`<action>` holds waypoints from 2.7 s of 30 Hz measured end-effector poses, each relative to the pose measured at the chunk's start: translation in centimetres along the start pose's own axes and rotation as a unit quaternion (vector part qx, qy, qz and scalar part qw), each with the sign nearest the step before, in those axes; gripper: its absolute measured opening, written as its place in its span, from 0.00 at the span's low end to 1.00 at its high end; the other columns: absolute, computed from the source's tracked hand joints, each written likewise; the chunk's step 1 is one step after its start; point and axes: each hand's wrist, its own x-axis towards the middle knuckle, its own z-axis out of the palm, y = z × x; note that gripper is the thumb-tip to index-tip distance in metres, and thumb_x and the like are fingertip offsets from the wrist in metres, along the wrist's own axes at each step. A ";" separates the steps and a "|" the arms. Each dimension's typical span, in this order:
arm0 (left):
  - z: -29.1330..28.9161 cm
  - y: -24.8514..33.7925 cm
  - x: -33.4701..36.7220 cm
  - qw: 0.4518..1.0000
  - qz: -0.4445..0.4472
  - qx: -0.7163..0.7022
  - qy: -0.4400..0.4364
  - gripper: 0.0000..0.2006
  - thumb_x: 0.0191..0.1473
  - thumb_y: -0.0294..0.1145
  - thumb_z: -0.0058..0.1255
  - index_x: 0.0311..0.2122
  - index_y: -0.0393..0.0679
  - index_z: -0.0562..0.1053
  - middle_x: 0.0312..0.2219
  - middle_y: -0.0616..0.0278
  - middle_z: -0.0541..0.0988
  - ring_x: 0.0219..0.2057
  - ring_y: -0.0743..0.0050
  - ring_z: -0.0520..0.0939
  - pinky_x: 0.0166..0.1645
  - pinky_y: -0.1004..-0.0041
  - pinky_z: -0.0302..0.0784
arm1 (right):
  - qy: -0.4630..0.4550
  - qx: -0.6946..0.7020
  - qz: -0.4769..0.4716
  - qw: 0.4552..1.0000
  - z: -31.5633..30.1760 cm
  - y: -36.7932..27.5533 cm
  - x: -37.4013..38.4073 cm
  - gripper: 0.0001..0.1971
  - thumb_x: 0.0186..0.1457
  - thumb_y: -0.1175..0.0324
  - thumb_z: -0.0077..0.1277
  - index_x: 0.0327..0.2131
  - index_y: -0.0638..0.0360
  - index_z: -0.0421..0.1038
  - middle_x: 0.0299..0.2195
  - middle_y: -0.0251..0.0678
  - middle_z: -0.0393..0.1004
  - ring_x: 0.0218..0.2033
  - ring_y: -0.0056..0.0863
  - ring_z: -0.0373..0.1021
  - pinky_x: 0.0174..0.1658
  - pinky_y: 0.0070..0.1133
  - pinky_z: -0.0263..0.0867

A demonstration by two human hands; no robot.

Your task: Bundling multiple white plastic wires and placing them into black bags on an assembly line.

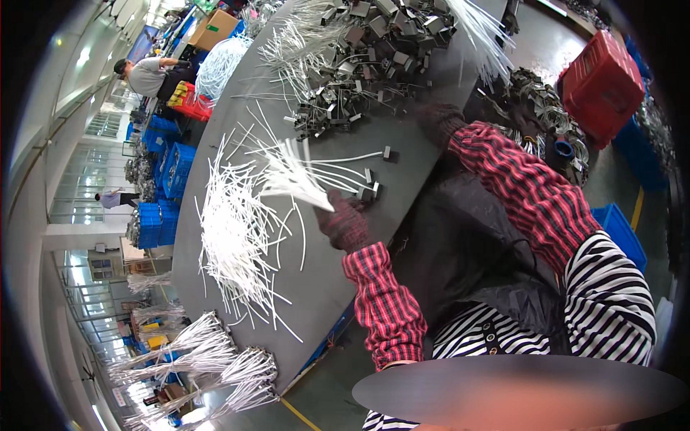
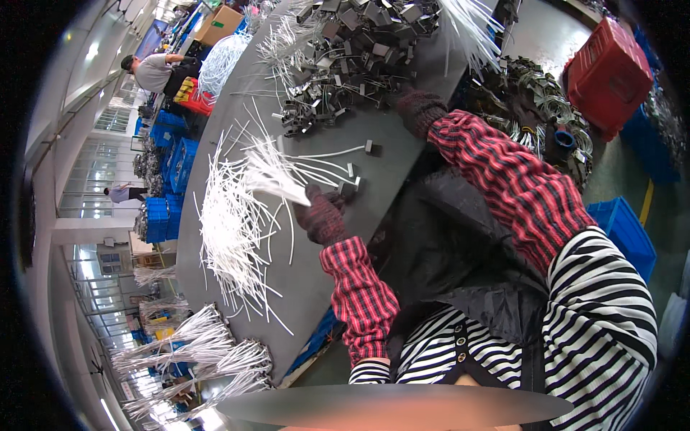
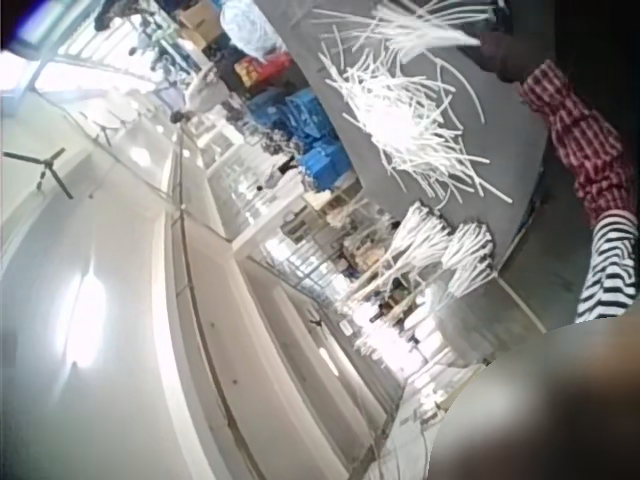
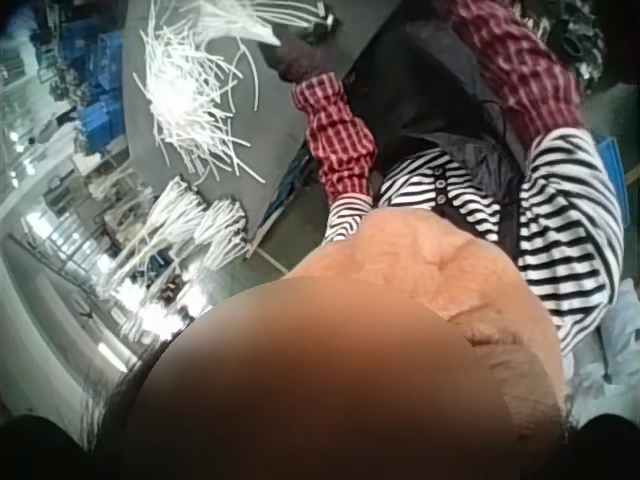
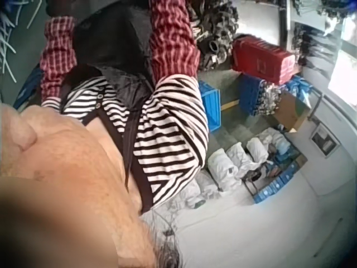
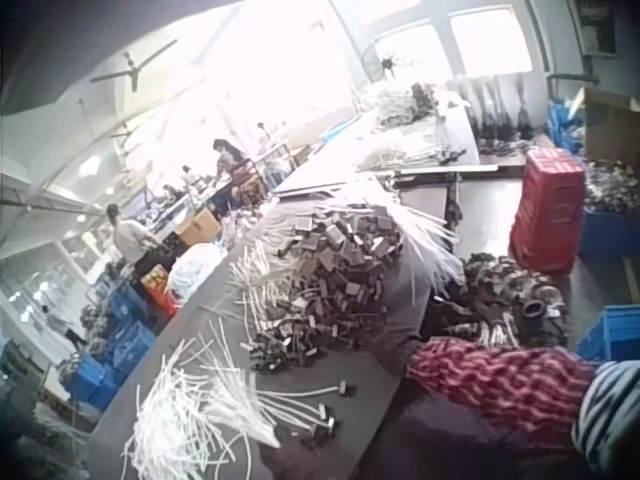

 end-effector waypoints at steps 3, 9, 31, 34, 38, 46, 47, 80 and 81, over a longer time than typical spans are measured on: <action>-0.6 0.1 -0.3 0.982 -0.041 -0.146 -0.111 0.17 0.55 0.40 0.52 0.42 0.37 0.74 0.29 0.56 0.81 0.29 0.69 0.82 0.34 0.72 0.80 | 0.061 -0.021 -0.018 0.998 2.8 0.8 -0.9 0.18 0.54 0.67 0.50 0.49 0.49 0.69 0.38 0.46 0.74 0.41 0.47 0.72 0.46 0.37 0.70; 2.6 -1.4 -5.3 0.938 0.194 0.009 -0.287 0.10 0.57 0.32 0.48 0.37 0.36 0.76 0.29 0.58 0.81 0.28 0.71 0.82 0.35 0.73 0.80 | -0.021 0.396 -0.018 0.918 3.2 1.3 -10.8 0.18 0.51 0.74 0.51 0.47 0.54 0.73 0.38 0.44 0.77 0.40 0.36 0.75 0.44 0.27 0.70; 9.9 -3.6 -5.5 0.891 -0.126 -0.391 -0.195 0.19 0.58 0.51 0.51 0.38 0.43 0.77 0.33 0.60 0.81 0.32 0.69 0.82 0.38 0.67 0.80 | 0.086 0.345 0.463 0.812 3.9 28.6 -55.8 0.09 0.47 0.73 0.49 0.35 0.53 0.73 0.21 0.26 0.67 0.17 0.15 0.61 0.18 0.18 0.57; 9.4 -2.9 -5.0 0.898 -0.128 -0.376 -0.191 0.18 0.59 0.50 0.49 0.36 0.43 0.76 0.31 0.61 0.81 0.30 0.68 0.82 0.36 0.67 0.80 | 0.095 0.341 0.433 0.829 3.9 27.9 -55.3 0.10 0.47 0.73 0.48 0.35 0.53 0.74 0.19 0.26 0.67 0.15 0.16 0.60 0.16 0.18 0.55; 9.2 -3.1 -5.5 0.887 -0.122 -0.387 -0.221 0.18 0.60 0.49 0.47 0.35 0.42 0.74 0.28 0.61 0.79 0.29 0.69 0.81 0.34 0.70 0.78 | 0.066 0.404 0.426 0.807 4.3 26.0 -52.3 0.10 0.47 0.73 0.49 0.35 0.55 0.74 0.19 0.27 0.67 0.16 0.15 0.60 0.19 0.19 0.57; 6.6 -3.4 -5.1 0.911 -0.047 -0.341 -0.226 0.17 0.62 0.46 0.45 0.38 0.40 0.73 0.31 0.59 0.80 0.33 0.69 0.82 0.40 0.72 0.79 | -0.007 0.394 0.407 0.824 4.1 19.9 -37.8 0.13 0.48 0.73 0.50 0.40 0.57 0.73 0.23 0.29 0.71 0.19 0.15 0.64 0.20 0.17 0.59; 6.2 -3.4 -5.2 0.925 -0.034 -0.292 -0.241 0.17 0.62 0.46 0.45 0.39 0.40 0.74 0.32 0.59 0.80 0.34 0.70 0.82 0.42 0.72 0.79 | 0.000 0.425 0.364 0.829 4.0 18.7 -35.7 0.16 0.49 0.74 0.50 0.44 0.57 0.72 0.28 0.30 0.73 0.22 0.14 0.65 0.23 0.17 0.61; 7.3 -0.7 -7.3 0.946 -0.070 -0.135 -0.288 0.13 0.54 0.37 0.51 0.34 0.36 0.77 0.24 0.59 0.79 0.25 0.71 0.80 0.31 0.71 0.79 | 0.014 0.451 -0.113 0.885 2.0 0.5 -14.5 0.14 0.49 0.72 0.58 0.42 0.58 0.75 0.35 0.35 0.77 0.36 0.21 0.73 0.42 0.23 0.70; 8.4 -0.9 -8.2 0.941 -0.087 -0.155 -0.288 0.12 0.53 0.37 0.51 0.32 0.37 0.76 0.22 0.60 0.77 0.22 0.73 0.77 0.27 0.72 0.74 | -0.004 0.488 -0.047 0.871 1.7 -0.4 -16.2 0.14 0.49 0.71 0.58 0.41 0.59 0.74 0.34 0.35 0.77 0.36 0.21 0.73 0.41 0.22 0.70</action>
